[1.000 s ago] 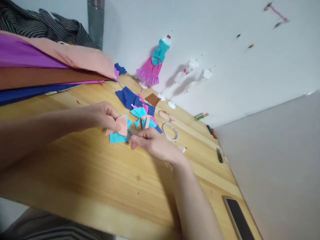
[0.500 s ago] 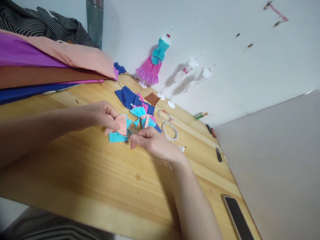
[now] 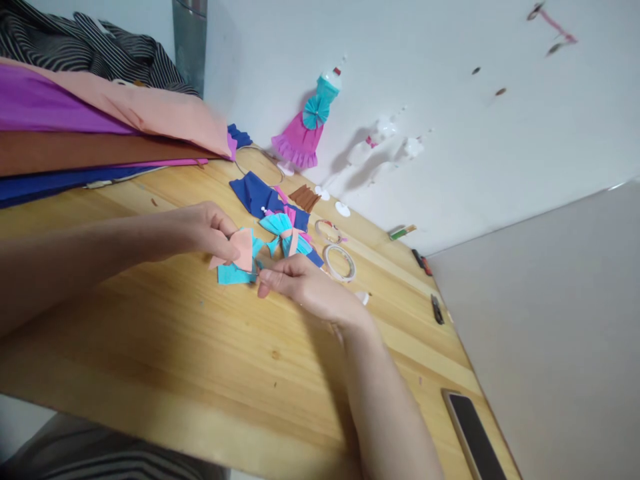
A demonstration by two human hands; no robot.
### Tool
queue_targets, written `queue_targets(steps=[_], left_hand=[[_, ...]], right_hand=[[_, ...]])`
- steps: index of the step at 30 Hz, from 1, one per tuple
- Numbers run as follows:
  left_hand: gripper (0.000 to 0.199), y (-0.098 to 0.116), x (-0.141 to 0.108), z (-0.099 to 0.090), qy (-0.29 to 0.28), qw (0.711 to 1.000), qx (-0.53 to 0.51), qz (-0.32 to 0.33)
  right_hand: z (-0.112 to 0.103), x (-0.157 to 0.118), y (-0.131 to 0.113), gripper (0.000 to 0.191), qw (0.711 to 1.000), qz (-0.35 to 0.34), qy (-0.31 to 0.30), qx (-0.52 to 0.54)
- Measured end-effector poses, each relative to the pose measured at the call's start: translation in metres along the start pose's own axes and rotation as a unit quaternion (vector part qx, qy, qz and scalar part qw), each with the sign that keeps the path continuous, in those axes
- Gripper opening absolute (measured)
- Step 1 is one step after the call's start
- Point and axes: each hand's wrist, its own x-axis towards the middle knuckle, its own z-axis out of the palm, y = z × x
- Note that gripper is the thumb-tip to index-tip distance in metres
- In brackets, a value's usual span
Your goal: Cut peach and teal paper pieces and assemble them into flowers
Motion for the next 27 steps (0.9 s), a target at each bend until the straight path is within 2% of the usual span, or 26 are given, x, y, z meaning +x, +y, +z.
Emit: queue_targets(steps=[11,16,22,27], left_hand=[[0.019,-0.005,0.003,-0.001,-0.005,1.0,0.004,0.012],[0.022,0.002,-0.001,-0.002,-0.004,1.0,0.006,0.006],[0.023,0.008,-0.002,-0.006,-0.043,0.999,0.006,-0.011],[0.021,0.002,0.0,-0.004,-0.011,1.0,0.009,0.0]], right_hand=[[0.0,0.003,0.004,0.044,1.0,0.005,-0.015,0.009],[0.0,0.003,0.007,0.045,0.999,0.001,-0.017,0.029],[0.001,0.003,0.008,0.046,0.999,0.002,-0.017,0.044],[0.0,0.004,0.009,0.045,0.999,0.0,-0.007,0.051]])
